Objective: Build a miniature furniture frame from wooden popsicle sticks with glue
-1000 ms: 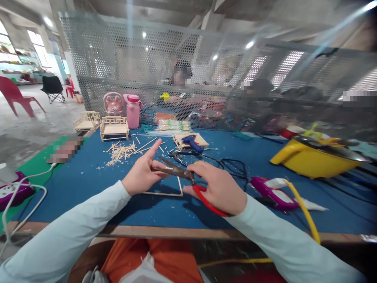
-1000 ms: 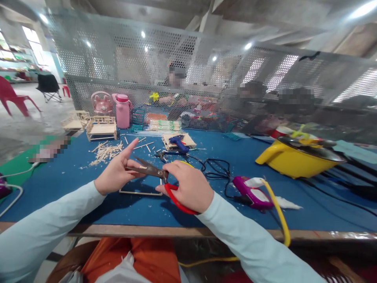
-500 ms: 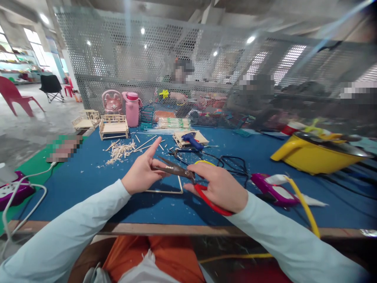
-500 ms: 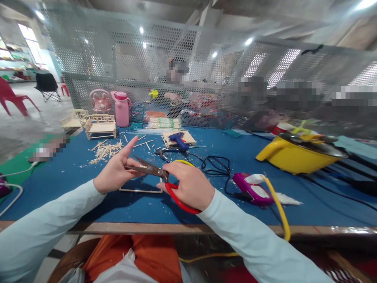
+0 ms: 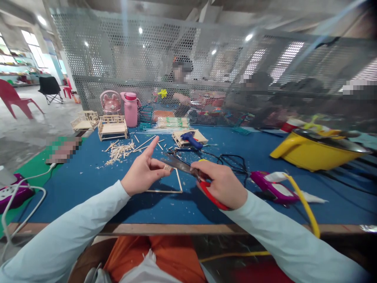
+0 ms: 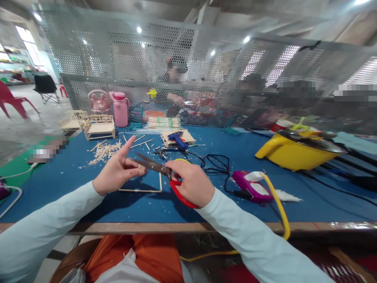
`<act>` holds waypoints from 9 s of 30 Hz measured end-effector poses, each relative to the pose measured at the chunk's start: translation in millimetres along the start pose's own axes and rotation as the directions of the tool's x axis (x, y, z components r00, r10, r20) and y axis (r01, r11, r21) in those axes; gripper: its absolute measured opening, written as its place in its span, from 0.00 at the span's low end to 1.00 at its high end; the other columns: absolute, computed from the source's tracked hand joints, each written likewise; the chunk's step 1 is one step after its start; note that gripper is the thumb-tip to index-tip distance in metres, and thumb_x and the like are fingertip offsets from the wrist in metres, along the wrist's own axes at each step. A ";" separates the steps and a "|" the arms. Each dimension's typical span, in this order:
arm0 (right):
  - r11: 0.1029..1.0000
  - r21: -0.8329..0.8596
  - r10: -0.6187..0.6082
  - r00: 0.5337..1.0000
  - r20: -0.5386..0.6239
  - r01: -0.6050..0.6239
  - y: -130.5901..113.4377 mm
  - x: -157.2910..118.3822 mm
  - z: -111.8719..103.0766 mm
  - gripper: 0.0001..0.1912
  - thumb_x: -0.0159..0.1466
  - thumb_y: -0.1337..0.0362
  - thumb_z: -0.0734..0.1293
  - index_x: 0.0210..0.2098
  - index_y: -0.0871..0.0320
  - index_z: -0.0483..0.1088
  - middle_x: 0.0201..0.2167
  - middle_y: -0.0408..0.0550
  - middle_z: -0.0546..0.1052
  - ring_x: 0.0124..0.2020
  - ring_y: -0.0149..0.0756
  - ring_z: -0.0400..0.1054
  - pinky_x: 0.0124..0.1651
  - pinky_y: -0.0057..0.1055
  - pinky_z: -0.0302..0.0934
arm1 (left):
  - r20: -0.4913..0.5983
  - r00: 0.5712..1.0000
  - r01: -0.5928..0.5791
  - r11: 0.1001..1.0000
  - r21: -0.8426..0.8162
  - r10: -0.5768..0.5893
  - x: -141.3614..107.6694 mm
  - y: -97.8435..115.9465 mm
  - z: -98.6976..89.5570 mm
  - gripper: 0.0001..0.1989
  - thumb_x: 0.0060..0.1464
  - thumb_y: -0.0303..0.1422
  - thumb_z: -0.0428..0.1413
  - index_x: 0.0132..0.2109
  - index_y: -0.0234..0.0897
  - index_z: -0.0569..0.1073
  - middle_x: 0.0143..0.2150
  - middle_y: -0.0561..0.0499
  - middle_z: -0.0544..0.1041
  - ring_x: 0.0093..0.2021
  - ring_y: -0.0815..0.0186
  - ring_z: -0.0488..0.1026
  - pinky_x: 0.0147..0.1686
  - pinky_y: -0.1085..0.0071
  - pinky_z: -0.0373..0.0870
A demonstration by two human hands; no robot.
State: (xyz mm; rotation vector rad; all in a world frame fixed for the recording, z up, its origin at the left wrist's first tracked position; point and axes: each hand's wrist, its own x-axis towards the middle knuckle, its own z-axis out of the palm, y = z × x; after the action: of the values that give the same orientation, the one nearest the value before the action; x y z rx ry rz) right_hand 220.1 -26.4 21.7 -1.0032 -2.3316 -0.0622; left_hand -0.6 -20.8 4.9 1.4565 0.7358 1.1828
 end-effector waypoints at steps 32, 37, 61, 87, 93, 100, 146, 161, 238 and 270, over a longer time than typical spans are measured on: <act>0.819 0.565 0.091 0.995 0.042 -0.099 -22.3 53.2 40.1 0.12 0.50 0.72 0.65 0.35 0.59 0.67 0.25 0.42 0.72 0.26 0.29 0.67 0.31 0.25 0.62 | 0.007 0.964 0.265 0.959 -0.103 -0.266 11.8 -15.5 -2.6 0.48 0.33 0.23 0.64 0.61 0.35 0.50 0.26 0.52 0.77 0.25 0.69 0.73 0.26 0.77 0.65; 0.698 0.692 0.064 0.979 0.196 -0.184 -15.3 60.2 39.1 0.14 0.48 0.72 0.65 0.35 0.60 0.65 0.24 0.41 0.72 0.24 0.28 0.67 0.30 0.25 0.63 | 0.085 0.902 0.430 0.899 -0.077 -0.424 11.0 -15.0 -3.2 0.19 0.35 0.32 0.65 0.38 0.30 0.72 0.28 0.48 0.77 0.30 0.69 0.74 0.29 0.77 0.66; 0.840 0.532 0.074 0.995 0.073 -0.102 -23.1 49.3 38.6 0.14 0.51 0.71 0.64 0.38 0.60 0.68 0.27 0.43 0.72 0.27 0.30 0.67 0.32 0.25 0.62 | 0.106 0.895 0.442 0.895 -0.061 -0.434 4.1 -14.5 3.0 0.12 0.37 0.35 0.64 0.28 0.29 0.74 0.23 0.50 0.75 0.26 0.70 0.73 0.26 0.76 0.66; 0.994 0.112 -0.046 0.960 0.277 0.015 1.7 22.7 6.8 0.29 0.48 0.46 0.68 0.41 0.60 0.67 0.33 0.51 0.71 0.32 0.37 0.65 0.36 0.32 0.60 | 0.132 0.924 0.356 0.934 0.041 -0.358 5.3 -4.5 -7.7 0.16 0.40 0.41 0.62 0.30 0.30 0.75 0.27 0.46 0.77 0.29 0.66 0.75 0.26 0.75 0.69; 0.998 0.046 -0.061 0.967 0.246 0.051 -1.5 24.0 5.4 0.29 0.47 0.47 0.69 0.42 0.60 0.67 0.37 0.54 0.72 0.37 0.41 0.66 0.40 0.35 0.61 | 0.138 0.947 0.274 0.955 0.118 -0.289 4.4 -5.8 -8.1 0.12 0.45 0.38 0.59 0.29 0.31 0.76 0.28 0.46 0.77 0.29 0.65 0.75 0.26 0.76 0.69; 0.994 0.030 -0.107 0.968 0.228 0.103 -3.4 25.5 4.6 0.31 0.46 0.46 0.70 0.42 0.60 0.67 0.38 0.55 0.72 0.38 0.43 0.66 0.41 0.38 0.61 | 0.136 0.957 0.239 0.961 0.136 -0.257 5.2 -7.4 -8.5 0.08 0.45 0.34 0.58 0.30 0.32 0.77 0.26 0.48 0.77 0.28 0.67 0.74 0.27 0.76 0.69; 0.984 -0.037 -0.161 0.965 0.209 0.172 -4.8 27.5 3.2 0.36 0.45 0.42 0.68 0.43 0.64 0.65 0.38 0.58 0.71 0.39 0.46 0.65 0.43 0.41 0.60 | 0.173 0.970 0.138 0.973 0.187 -0.171 3.1 -4.3 -8.2 0.11 0.45 0.36 0.57 0.31 0.30 0.76 0.27 0.47 0.77 0.28 0.67 0.74 0.29 0.75 0.70; 0.967 -0.107 -0.213 0.963 0.167 0.232 -2.3 23.7 3.5 0.33 0.51 0.39 0.61 0.41 0.62 0.68 0.32 0.55 0.74 0.34 0.41 0.67 0.36 0.33 0.60 | 0.159 0.984 0.036 0.961 0.274 -0.082 0.5 -2.2 -5.7 0.09 0.48 0.30 0.54 0.27 0.30 0.74 0.25 0.48 0.76 0.25 0.68 0.73 0.26 0.76 0.70; 0.929 0.154 0.135 0.694 0.707 -0.337 17.6 35.5 23.7 0.12 0.60 0.60 0.59 0.23 0.58 0.64 0.20 0.42 0.71 0.21 0.28 0.61 0.26 0.25 0.53 | 0.045 0.992 0.003 0.371 0.928 -0.120 30.8 -32.8 -56.3 0.13 0.53 0.34 0.49 0.33 0.37 0.78 0.31 0.45 0.76 0.32 0.63 0.69 0.33 0.72 0.60; 0.844 0.352 0.334 0.910 0.245 -0.404 25.5 48.2 50.3 0.12 0.58 0.59 0.62 0.26 0.61 0.70 0.18 0.42 0.69 0.20 0.26 0.59 0.25 0.24 0.54 | 0.261 0.961 -0.213 0.364 0.906 -0.086 7.5 -20.8 -11.7 0.13 0.54 0.39 0.50 0.39 0.37 0.76 0.33 0.47 0.74 0.35 0.63 0.68 0.38 0.67 0.64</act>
State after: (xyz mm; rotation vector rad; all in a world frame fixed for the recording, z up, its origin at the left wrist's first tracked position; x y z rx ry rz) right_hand 186.1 36.4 1.6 -1.2610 -2.1263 0.6538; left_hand -6.0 -4.9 -13.7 2.5711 1.2785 0.4997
